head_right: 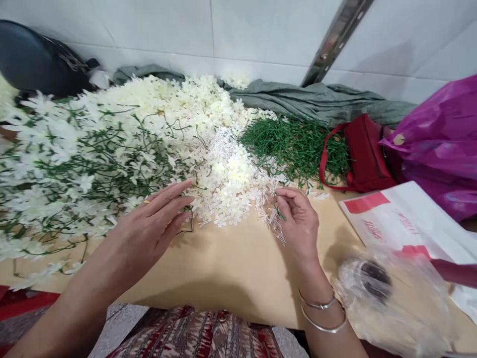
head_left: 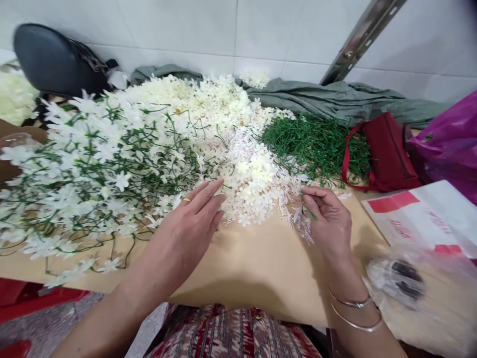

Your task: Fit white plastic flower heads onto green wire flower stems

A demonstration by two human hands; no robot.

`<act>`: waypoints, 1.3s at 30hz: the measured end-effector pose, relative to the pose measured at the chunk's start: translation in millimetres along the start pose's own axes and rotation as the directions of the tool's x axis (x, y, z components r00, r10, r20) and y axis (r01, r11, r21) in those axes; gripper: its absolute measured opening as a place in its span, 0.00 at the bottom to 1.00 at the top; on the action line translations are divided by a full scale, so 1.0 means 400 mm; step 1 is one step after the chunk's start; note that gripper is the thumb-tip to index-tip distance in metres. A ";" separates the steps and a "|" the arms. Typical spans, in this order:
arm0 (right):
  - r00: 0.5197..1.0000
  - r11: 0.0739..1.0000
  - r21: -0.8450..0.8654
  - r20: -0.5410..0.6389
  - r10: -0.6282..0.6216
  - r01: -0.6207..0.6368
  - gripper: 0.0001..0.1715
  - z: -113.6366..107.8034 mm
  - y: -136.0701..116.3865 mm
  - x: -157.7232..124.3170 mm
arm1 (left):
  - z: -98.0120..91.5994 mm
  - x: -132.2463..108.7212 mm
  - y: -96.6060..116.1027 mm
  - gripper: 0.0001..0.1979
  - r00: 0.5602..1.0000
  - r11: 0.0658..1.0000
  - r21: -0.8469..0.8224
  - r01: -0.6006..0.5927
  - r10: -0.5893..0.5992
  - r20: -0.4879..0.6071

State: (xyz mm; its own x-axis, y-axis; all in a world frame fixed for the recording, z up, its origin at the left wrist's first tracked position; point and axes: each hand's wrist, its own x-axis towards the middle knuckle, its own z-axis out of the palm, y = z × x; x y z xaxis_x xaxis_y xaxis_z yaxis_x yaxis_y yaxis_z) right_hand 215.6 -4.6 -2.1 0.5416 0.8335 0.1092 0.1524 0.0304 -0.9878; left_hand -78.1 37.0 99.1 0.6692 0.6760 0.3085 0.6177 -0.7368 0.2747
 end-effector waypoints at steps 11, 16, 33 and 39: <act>0.841 0.885 -0.082 0.364 -0.401 0.458 0.14 0.040 -0.025 -0.073 | 0.237 0.016 0.123 0.20 0.975 0.611 -0.764 0.208 -0.191 0.112; 0.710 0.782 -0.054 0.462 -0.532 0.621 0.24 0.053 -0.044 -0.071 | 0.304 0.018 0.083 0.12 0.965 0.561 -0.803 0.202 -0.252 0.067; 0.902 0.781 -0.498 0.388 -0.189 0.378 0.07 0.046 0.024 -0.038 | 0.299 0.022 0.073 0.07 0.944 0.574 -0.811 0.114 -0.317 -0.092; 0.909 0.845 -0.343 0.220 -0.353 0.411 0.03 0.042 -0.001 -0.038 | 0.321 0.011 0.067 0.09 0.925 0.437 -0.883 0.173 -0.379 -0.006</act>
State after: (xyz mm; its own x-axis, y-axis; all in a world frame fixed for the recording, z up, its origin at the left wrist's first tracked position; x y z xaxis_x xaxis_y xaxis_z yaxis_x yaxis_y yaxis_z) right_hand 193.3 -8.0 -5.3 0.2565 0.8689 0.4234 0.6345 0.1790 -0.7519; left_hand -5.6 21.0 -9.0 0.3827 0.9047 0.1872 0.0209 -0.2110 0.9773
